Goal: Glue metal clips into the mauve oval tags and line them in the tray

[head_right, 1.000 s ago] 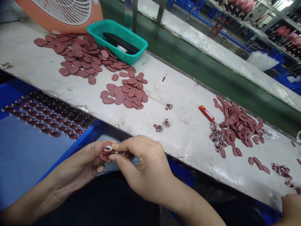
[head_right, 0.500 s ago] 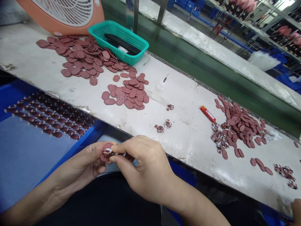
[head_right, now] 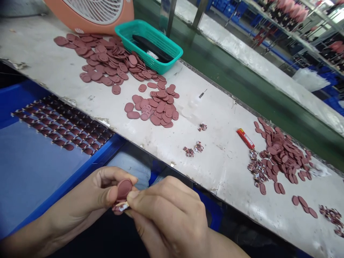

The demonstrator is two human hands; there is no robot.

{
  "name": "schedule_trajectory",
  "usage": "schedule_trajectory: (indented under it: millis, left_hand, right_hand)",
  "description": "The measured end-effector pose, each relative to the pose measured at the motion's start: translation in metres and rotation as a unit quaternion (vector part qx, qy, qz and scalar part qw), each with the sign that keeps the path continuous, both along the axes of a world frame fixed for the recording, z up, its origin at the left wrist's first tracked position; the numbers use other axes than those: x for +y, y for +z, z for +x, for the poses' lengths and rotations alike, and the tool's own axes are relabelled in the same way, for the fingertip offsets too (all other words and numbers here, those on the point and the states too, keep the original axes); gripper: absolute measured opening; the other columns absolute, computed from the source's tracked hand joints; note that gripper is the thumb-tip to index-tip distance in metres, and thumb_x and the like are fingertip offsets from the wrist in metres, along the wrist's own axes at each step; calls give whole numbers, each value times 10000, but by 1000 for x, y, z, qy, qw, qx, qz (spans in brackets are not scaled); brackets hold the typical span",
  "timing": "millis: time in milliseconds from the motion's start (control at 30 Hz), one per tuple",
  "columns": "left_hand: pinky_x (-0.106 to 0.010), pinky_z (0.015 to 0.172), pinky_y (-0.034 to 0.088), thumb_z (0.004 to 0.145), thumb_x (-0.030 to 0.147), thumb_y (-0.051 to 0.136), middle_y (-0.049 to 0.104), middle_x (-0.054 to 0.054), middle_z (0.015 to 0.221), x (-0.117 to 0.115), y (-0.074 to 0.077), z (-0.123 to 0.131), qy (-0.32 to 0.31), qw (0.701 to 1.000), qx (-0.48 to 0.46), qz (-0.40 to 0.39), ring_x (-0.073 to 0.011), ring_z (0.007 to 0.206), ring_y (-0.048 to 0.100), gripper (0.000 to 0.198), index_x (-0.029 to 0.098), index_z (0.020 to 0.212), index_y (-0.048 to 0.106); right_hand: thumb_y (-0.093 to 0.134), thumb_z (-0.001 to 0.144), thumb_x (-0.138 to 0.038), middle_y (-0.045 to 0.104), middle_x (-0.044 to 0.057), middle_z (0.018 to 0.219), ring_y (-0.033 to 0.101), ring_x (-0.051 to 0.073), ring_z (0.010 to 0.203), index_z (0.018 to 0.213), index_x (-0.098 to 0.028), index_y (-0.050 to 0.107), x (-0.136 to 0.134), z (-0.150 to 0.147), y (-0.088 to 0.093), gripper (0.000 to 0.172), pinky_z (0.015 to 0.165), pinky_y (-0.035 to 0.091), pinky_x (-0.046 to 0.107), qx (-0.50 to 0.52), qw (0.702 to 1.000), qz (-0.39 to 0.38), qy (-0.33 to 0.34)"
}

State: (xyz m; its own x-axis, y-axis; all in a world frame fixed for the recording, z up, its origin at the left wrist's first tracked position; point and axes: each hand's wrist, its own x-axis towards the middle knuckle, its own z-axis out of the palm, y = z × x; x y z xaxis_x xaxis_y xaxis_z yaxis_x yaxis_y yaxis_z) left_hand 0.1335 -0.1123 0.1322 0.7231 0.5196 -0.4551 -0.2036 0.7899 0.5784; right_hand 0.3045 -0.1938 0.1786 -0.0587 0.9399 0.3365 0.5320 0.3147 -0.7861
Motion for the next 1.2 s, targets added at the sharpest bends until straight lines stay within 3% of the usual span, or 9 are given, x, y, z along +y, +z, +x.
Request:
schedule_trajectory:
  millis: [200,433,600,667,767,900,1200]
  left_hand:
    - [-153,572,524,667,399,932,725,-11,649,0,-4,0,-8,1000,-20,-10,-84,562,606,233,219,786,844]
    - [-113,499,505,674,424,923,722,-1,675,3,-13,-2,-33,999,-15,-36,-68,549,592,242,241,808,840]
    - [-106,478,510,668,450,920,669,7,647,8,-19,-3,-51,996,-15,-69,-78,568,584,302,215,839,839]
    - [-100,472,508,651,459,927,656,12,648,9,-20,-2,-54,995,-23,-79,-75,573,573,336,210,859,841]
    - [-98,479,513,658,476,920,676,-3,691,10,-21,0,-72,994,-37,-76,-74,591,572,366,195,878,842]
    - [-87,493,508,676,443,920,677,2,686,8,-23,1,-65,994,-26,-87,-57,573,561,322,186,852,838]
    - [-80,511,507,657,395,942,677,12,632,7,-24,2,-48,992,-4,-113,-46,553,579,299,175,831,836]
  right_hand:
    - [739,807,19,784,32,863,739,165,727,1099,-229,719,-2,-2,-2,384,658,643,271,5,1000,-7,-18]
    - [708,815,38,768,39,828,728,111,710,1012,-112,709,9,0,2,248,700,610,209,-52,998,13,19]
    - [764,884,-236,759,43,928,717,118,814,1174,-117,663,9,6,0,330,758,596,205,-76,997,16,-2]
    - [724,927,-279,743,35,915,704,100,801,1155,-125,685,9,9,-2,278,750,585,178,-69,998,5,-13]
    - [682,949,-182,738,24,892,695,84,791,1082,-138,731,10,10,-7,147,742,570,162,-33,999,-20,-1]
    - [715,913,-121,746,35,856,687,92,774,997,-117,757,13,10,-14,94,732,567,181,3,1000,-24,4]
    - [718,901,-108,739,55,811,681,99,752,975,-84,770,15,11,-19,94,730,579,195,17,1000,-11,5]
